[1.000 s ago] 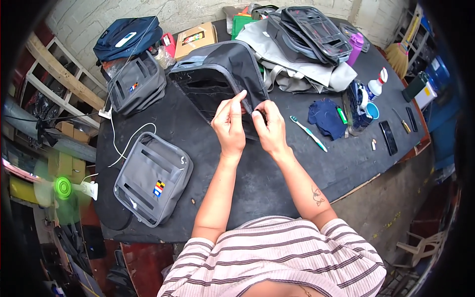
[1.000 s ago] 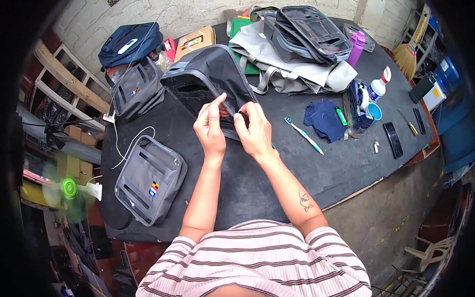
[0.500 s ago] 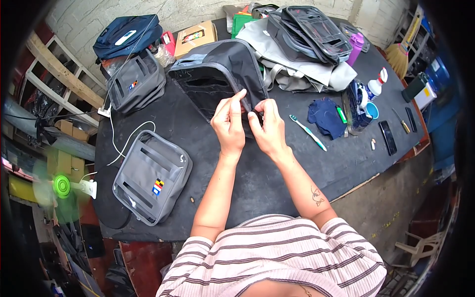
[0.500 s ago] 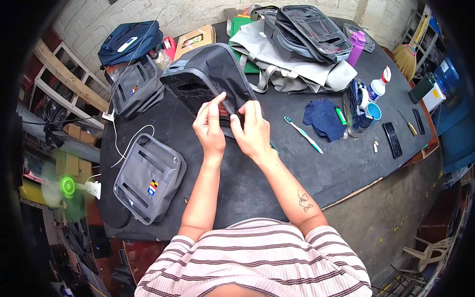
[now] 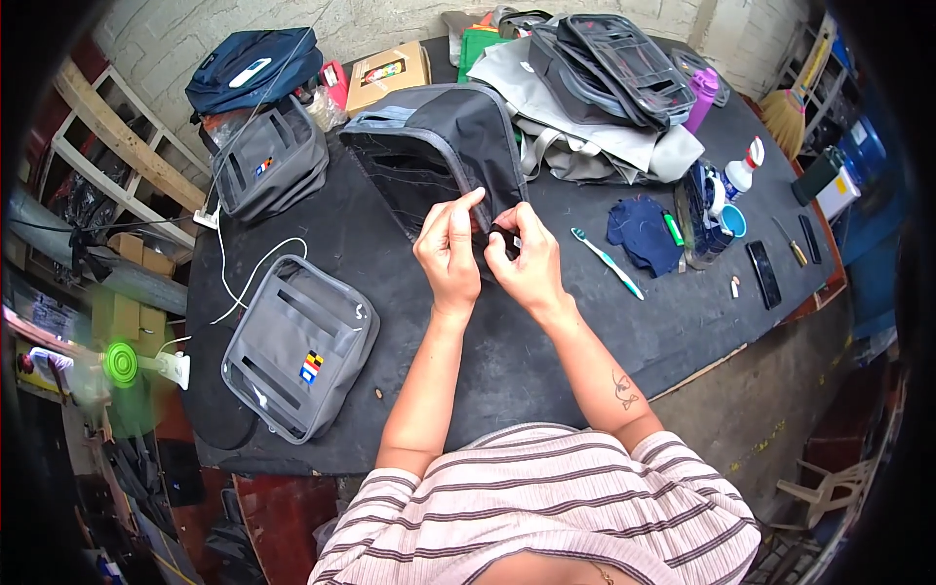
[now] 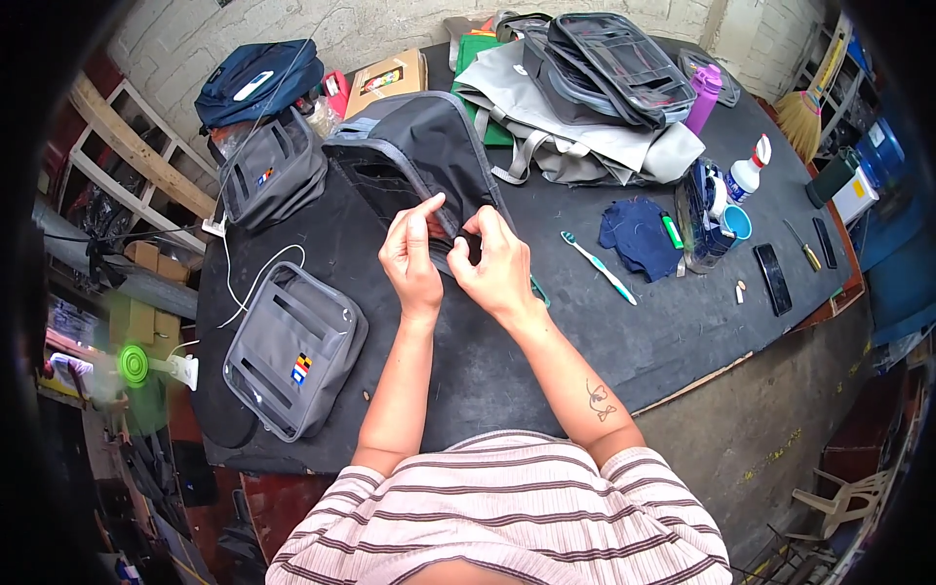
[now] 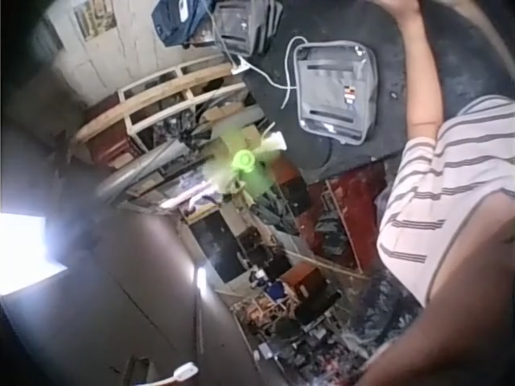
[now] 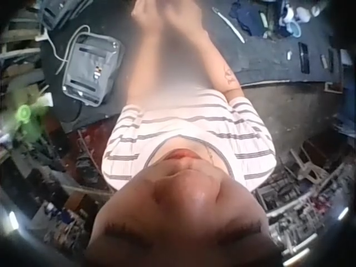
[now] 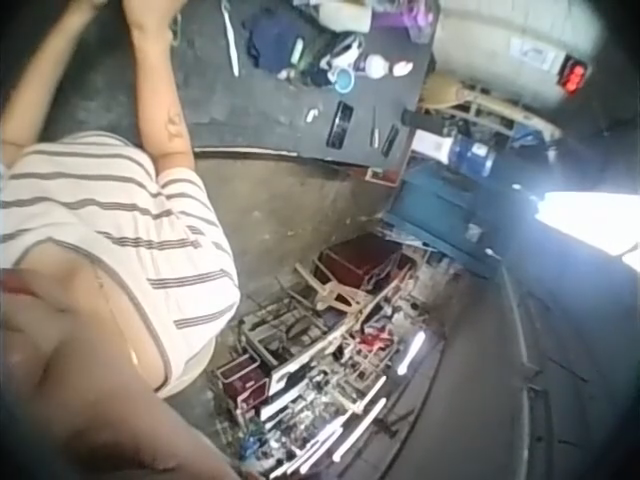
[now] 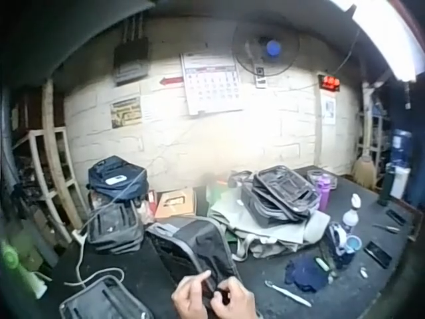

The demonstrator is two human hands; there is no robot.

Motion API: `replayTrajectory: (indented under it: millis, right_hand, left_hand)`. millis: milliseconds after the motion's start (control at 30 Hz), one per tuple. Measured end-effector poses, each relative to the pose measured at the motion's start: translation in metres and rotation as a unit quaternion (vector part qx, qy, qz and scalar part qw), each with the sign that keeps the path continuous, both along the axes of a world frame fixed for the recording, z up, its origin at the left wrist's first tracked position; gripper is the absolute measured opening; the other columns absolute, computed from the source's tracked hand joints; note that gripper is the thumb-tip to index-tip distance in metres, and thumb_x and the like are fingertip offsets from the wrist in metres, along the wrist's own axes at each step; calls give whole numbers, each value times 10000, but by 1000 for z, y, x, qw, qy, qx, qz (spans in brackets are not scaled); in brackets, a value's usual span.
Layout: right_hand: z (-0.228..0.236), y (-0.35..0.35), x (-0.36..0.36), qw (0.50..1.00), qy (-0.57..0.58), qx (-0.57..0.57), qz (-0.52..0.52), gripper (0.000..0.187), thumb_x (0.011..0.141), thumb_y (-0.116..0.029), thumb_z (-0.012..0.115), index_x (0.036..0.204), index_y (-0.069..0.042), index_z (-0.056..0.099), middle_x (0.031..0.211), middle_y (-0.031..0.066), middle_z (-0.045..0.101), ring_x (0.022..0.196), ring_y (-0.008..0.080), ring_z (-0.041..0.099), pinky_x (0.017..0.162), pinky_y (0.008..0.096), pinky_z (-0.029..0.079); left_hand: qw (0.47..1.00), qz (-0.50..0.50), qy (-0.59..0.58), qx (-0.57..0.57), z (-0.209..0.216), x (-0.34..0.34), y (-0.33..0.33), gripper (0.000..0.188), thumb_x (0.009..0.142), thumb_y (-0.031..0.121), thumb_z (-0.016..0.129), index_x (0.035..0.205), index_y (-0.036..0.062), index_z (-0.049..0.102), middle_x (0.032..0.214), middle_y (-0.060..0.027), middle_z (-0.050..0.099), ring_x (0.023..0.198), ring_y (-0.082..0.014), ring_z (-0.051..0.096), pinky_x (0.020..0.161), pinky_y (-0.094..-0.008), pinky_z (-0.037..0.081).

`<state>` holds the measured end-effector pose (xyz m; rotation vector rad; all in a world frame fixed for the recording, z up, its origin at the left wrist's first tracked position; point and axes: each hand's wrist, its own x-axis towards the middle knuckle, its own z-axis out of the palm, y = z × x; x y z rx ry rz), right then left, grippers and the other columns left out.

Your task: The person uses a small utility knife to trim excess material and threads from the edges of a manufactured bag component.

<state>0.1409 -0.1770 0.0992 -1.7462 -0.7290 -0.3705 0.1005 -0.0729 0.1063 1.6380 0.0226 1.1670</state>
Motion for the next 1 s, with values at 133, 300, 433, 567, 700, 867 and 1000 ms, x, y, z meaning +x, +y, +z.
replayTrajectory:
  millis: [133, 300, 433, 567, 700, 867, 1000]
  right_hand:
    - [-1, 1, 1, 1000, -7, 8, -4, 206, 753, -82, 646, 883, -33, 494, 774, 126, 582, 643, 305, 600, 582, 382, 493]
    - [-2, -1, -1, 999, 30, 10, 14, 161, 782, -39, 630, 878, 7, 509, 798, 141, 605, 686, 265, 607, 666, 342, 504]
    - [-3, 0, -1, 1000, 4, -2, -5, 162, 777, -39, 631, 882, 2, 514, 802, 141, 612, 692, 278, 618, 666, 350, 508]
    - [-3, 1, 0, 999, -29, 5, -12, 202, 750, -83, 646, 880, -30, 501, 773, 135, 584, 650, 318, 609, 597, 393, 497]
    - [1, -1, -2, 999, -32, -15, -9, 188, 757, -65, 650, 875, -17, 511, 779, 130, 595, 663, 288, 610, 621, 364, 501]
    - [-4, -2, 5, 999, 13, 17, 25, 228, 771, -120, 683, 880, -20, 509, 776, 134, 581, 648, 298, 612, 596, 378, 500]
    - [9, 1, 5, 1000, -3, 20, 20, 224, 774, -114, 679, 889, -21, 511, 788, 137, 570, 657, 298, 607, 599, 376, 499]
  left_hand:
    - [1000, -2, 1, -3, -1, 0, 0, 268, 979, 111, 474, 1033, -8, 708, 848, -78, 658, 716, -132, 568, 629, -266, 435]
    - [1000, 0, -3, -6, 0, -1, 0, 270, 979, 119, 478, 1030, -6, 712, 848, -77, 657, 709, -128, 564, 626, -264, 433]
    - [1000, 1, 1, -9, 0, -1, 0, 272, 980, 126, 480, 1028, -5, 713, 846, -75, 655, 696, -124, 560, 619, -263, 431]
    - [1000, 6, 1, -7, 0, -1, 0, 273, 981, 127, 479, 1028, -4, 714, 847, -74, 656, 690, -120, 557, 613, -262, 430]
    - [1000, 3, -5, -1, 1, -1, 0, 272, 980, 128, 480, 1027, -4, 714, 839, -68, 650, 679, -117, 551, 607, -261, 429]
    - [1000, -2, -8, -7, -1, -1, 1, 273, 982, 125, 476, 1038, -2, 711, 833, -66, 639, 678, -118, 547, 605, -260, 428]
    - [1000, -4, -4, 4, -1, -2, 0, 293, 991, 146, 463, 1092, 6, 699, 866, -85, 631, 696, -130, 551, 615, -272, 439]
